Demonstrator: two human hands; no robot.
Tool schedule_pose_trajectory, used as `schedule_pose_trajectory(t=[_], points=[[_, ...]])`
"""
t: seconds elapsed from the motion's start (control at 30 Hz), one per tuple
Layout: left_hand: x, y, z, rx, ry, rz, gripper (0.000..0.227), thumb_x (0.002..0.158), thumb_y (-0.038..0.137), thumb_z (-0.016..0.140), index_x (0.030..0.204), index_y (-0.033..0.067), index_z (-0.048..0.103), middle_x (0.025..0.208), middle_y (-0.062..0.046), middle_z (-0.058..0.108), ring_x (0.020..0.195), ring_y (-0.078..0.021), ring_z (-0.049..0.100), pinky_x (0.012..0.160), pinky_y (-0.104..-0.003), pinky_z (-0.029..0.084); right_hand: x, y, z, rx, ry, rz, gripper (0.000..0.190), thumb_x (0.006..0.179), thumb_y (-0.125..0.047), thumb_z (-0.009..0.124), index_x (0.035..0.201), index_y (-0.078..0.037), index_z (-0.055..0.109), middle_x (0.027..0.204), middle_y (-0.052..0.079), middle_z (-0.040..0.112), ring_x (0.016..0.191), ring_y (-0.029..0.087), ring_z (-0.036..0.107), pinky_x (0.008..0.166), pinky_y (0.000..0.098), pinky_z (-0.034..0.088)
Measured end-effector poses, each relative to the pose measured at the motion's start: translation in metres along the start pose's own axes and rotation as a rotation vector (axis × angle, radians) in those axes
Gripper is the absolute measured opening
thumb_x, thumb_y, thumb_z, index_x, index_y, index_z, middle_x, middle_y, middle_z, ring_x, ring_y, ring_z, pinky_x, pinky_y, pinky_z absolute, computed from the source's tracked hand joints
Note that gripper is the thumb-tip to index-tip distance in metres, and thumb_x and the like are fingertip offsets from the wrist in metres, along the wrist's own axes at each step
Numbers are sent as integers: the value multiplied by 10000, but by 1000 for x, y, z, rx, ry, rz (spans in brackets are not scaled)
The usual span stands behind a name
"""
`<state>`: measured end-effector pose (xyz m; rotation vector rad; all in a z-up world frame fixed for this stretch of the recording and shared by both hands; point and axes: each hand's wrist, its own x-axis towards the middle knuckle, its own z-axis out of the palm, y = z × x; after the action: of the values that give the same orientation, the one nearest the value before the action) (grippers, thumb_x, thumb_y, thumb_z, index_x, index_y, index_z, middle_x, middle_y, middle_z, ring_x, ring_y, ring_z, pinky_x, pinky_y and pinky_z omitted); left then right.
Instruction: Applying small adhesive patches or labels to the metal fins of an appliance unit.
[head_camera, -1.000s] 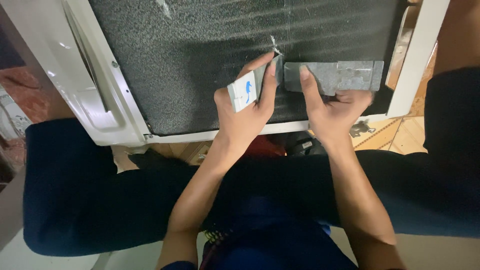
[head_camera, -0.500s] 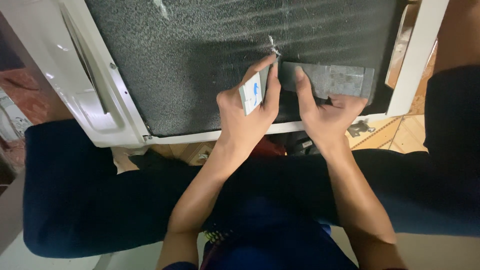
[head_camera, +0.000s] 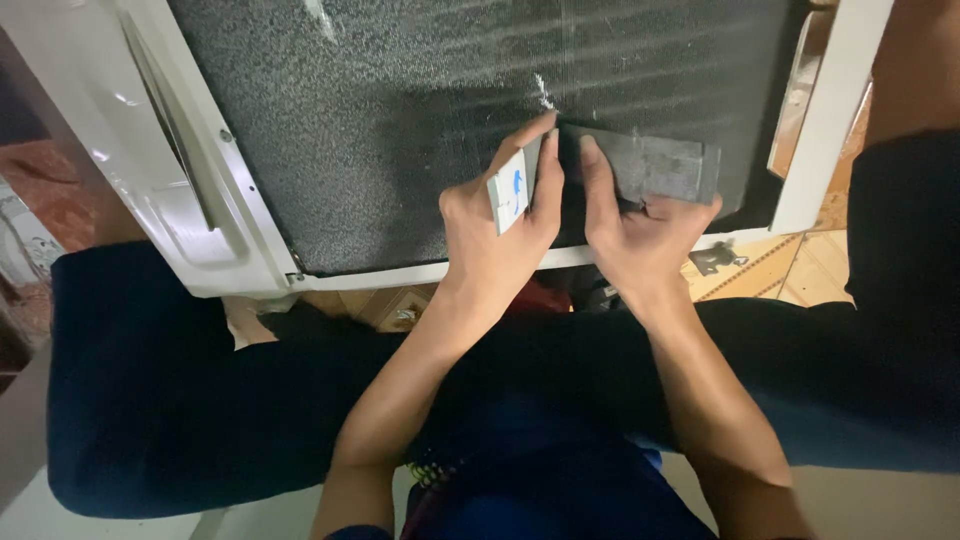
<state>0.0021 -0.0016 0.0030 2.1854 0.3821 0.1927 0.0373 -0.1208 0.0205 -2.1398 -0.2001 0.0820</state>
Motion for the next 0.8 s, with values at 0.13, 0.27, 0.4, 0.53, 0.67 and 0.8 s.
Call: schedule_pose_trajectory(t=[0.13,0.27,0.4,0.53,0.67,0.8], points=[[-1,-2,2,1,3,30,232,950,-37,732,1174,-6,680,892,-106,794,467,-97,545,430,-281,431,-1,8,-4,50,-1,21,162,991,153,739,838,137,688,760,138,684,584,179,567,529,298,428],[-2,-1,3,8,-5,28,229,944,-37,729,1166,-4,686,852,-115,789,480,-100,594,418,-276,446,-3,12,-6,142,-25,29,155,1001,161,712,862,118,661,789,146,678,613,180,567,546,293,431],[-2,0,3,44,5,38,238,946,-34,733,1175,8,684,775,-88,774,465,-105,590,433,-292,445,-15,38,-7,175,38,-20,322,1009,112,716,1081,38,411,905,117,525,626,192,487,545,263,420],[-1,4,2,29,9,45,223,928,-56,733,1140,-6,687,897,-112,803,486,-108,609,436,-275,464,-14,53,-17,95,135,41,288,1064,113,757,929,34,515,791,105,594,563,167,524,518,256,414],[-5,-1,7,-10,-39,-3,224,987,22,688,1209,51,697,688,-94,754,400,-105,593,403,-248,436,-16,56,-9,111,262,-65,421,965,156,820,904,133,403,798,252,505,728,174,542,636,264,431],[-7,-4,15,57,29,41,212,996,72,681,1204,102,706,634,-77,732,356,-158,597,391,-274,426,-12,45,-2,270,312,-13,349,867,289,841,736,77,597,684,127,578,749,95,497,727,309,501]])
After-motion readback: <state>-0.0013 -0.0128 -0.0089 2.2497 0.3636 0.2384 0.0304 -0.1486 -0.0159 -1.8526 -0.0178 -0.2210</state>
